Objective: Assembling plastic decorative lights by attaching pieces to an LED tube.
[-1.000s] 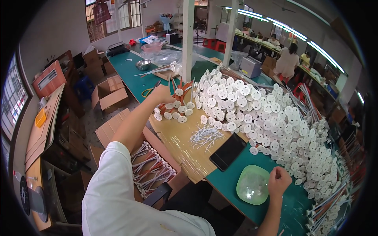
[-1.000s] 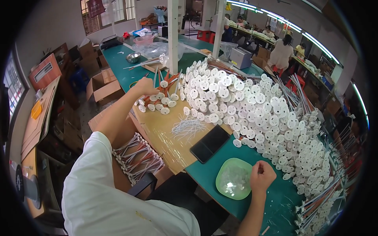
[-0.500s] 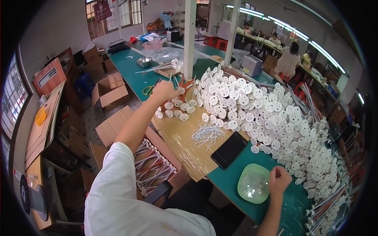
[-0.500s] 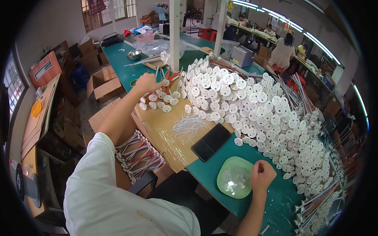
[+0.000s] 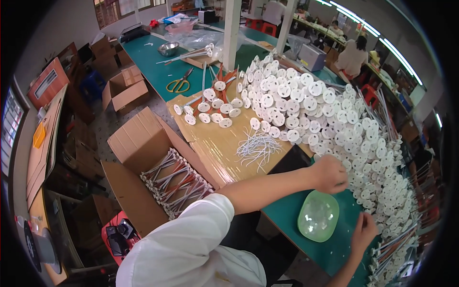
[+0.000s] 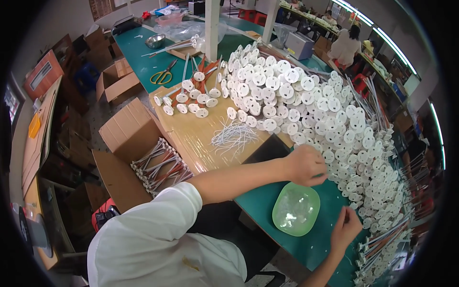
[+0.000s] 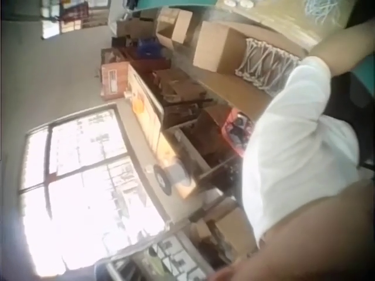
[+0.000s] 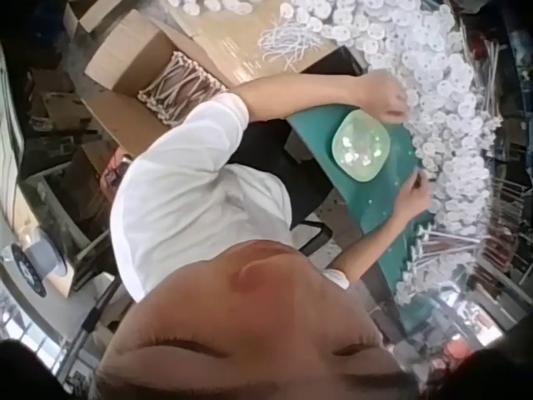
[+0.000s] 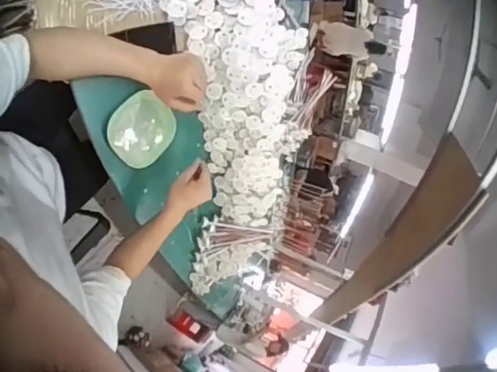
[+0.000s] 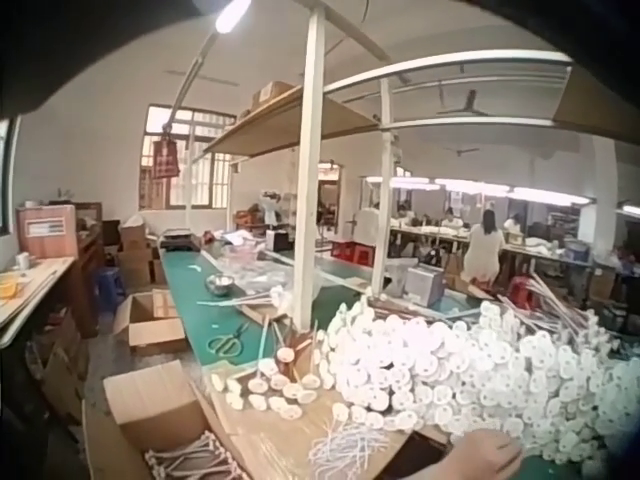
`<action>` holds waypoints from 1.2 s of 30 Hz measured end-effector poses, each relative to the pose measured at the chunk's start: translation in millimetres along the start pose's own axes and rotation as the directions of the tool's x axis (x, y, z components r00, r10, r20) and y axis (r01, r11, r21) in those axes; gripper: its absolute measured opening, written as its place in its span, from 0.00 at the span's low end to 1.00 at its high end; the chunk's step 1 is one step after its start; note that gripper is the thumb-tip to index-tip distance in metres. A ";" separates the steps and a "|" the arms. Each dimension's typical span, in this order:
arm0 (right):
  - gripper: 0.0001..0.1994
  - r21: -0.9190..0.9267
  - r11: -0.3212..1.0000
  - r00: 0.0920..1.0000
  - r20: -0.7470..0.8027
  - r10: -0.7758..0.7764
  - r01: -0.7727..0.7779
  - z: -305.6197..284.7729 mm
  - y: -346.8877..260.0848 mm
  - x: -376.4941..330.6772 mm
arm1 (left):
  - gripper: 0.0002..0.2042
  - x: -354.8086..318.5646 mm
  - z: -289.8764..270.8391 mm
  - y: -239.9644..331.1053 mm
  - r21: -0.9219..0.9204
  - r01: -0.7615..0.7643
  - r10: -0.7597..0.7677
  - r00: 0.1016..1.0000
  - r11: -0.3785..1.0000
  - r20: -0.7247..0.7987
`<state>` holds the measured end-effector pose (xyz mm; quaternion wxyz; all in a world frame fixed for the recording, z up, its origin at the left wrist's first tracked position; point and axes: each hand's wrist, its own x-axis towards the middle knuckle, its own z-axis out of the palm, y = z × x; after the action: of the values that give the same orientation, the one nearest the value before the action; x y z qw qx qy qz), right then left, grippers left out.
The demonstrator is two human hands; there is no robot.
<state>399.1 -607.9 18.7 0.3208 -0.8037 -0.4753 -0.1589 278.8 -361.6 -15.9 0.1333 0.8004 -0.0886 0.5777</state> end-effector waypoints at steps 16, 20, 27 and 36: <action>0.10 -0.229 0.968 0.991 -0.106 0.082 -0.104 -25.2 53.2 -47.7 | 0.11 -10.8 9.7 15.7 -0.152 0.064 -0.026 0.971 0.986 0.238; 0.13 -0.536 0.747 0.893 -0.414 0.174 -0.394 -89.8 132.1 -66.2 | 0.12 -5.4 12.3 24.4 -0.173 0.059 -0.010 0.963 0.983 0.269; 0.16 -0.579 0.799 0.984 -0.154 0.087 -0.161 -91.4 181.0 -82.2 | 0.12 -4.6 5.9 25.6 -0.191 0.061 -0.008 0.963 0.980 0.268; 0.12 -0.097 0.920 0.873 -0.292 -0.390 0.379 -22.3 -14.4 -8.0 | 0.15 -9.0 2.2 46.0 -0.560 0.670 -0.259 0.723 0.488 0.640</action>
<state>383.8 -623.2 36.0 0.3378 -0.6645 -0.5670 -0.3505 264.3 -406.0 -20.1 0.5880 0.7718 -0.1243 0.2079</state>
